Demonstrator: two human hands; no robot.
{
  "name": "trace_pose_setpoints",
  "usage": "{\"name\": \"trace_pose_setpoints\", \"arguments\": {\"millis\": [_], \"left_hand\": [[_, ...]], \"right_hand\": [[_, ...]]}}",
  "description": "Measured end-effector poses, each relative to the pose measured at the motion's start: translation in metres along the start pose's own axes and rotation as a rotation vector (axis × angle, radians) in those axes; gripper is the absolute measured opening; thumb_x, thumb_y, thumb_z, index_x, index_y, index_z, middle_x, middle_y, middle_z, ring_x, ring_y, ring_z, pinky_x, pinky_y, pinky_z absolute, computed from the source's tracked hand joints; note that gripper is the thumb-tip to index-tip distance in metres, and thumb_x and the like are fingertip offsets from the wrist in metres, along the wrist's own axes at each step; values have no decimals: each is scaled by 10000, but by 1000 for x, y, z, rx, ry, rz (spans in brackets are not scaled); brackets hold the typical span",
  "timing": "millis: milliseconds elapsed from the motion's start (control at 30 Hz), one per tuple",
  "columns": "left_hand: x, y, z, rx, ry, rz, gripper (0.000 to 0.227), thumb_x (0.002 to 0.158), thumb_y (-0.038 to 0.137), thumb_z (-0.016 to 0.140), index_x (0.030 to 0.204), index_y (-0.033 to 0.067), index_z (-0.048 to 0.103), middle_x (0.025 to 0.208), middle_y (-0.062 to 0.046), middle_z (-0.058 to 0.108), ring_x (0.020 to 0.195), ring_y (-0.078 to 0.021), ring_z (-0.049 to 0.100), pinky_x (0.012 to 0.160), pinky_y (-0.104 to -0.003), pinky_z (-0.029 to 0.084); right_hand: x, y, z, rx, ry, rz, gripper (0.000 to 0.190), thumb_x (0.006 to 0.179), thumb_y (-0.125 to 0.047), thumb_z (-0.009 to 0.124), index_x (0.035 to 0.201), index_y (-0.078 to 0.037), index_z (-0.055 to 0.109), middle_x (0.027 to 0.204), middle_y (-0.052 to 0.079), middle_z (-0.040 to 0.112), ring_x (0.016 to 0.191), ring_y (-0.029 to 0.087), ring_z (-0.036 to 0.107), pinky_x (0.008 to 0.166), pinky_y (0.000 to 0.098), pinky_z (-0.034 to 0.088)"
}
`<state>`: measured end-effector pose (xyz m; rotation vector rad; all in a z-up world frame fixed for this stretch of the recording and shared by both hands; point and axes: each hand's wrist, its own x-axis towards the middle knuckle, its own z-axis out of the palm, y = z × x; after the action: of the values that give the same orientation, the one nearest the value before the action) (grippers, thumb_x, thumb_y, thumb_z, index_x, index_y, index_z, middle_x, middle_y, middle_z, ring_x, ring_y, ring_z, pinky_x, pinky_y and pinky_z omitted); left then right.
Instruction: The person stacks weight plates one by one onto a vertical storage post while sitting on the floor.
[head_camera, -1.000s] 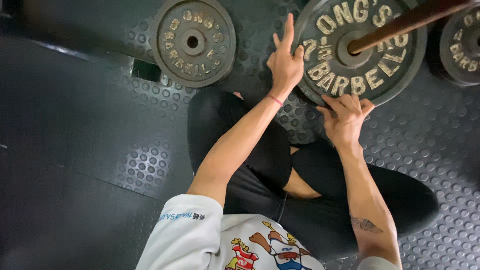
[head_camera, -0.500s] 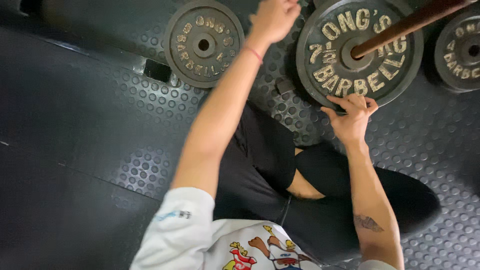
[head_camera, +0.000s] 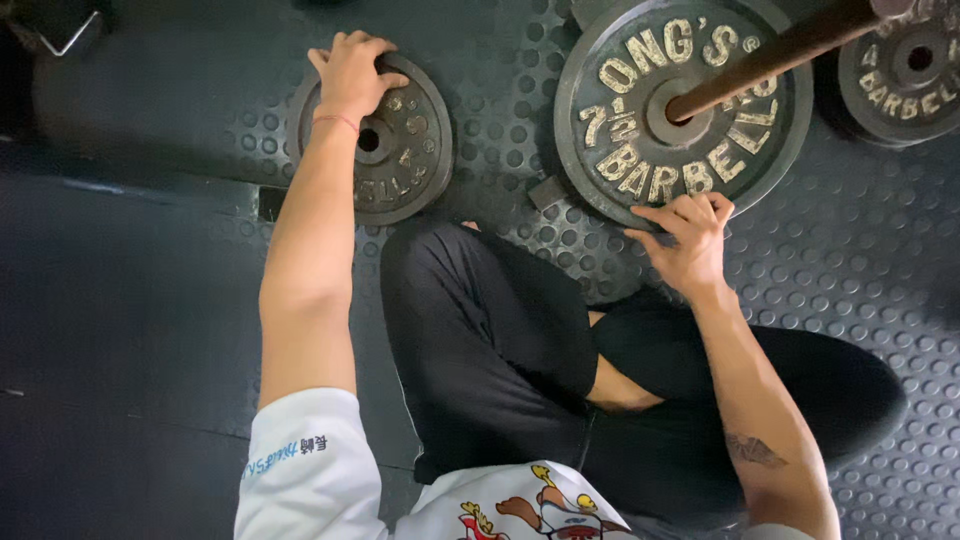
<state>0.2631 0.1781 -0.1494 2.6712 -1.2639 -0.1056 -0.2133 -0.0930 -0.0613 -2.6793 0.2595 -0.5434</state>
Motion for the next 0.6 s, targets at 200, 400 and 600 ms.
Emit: {"name": "trace_pose_setpoints", "arguments": {"millis": [200,400,600], "left_hand": [[-7,12,-14,-24,22,-31,470,808,458,851,1186,196,756,1166,-142,597,1133,-407,489,896,-769,266],[-37,13,-4,-100,77,-107,430,725,498,912,1079,282,799,1144,-38,601,1112,-333,466,781,-550,292],[-47,0,-13,-19,2,-110,420,765,542,884,993,206,779,1075,-66,637,1093,-414,518,856,-740,305]], "right_hand": [[-1,1,0,10,-13,-5,259,881,-362,846,1078,-201,797,855,-21,526,830,195,533,956,409,297],[-1,3,0,5,-18,10,277,898,-378,847,1100,-193,804,862,-18,552,839,189,534,970,409,296],[-1,1,2,-9,2,-14,262,925,-402,809,1080,-191,794,845,-3,518,830,210,535,956,406,292]]}}
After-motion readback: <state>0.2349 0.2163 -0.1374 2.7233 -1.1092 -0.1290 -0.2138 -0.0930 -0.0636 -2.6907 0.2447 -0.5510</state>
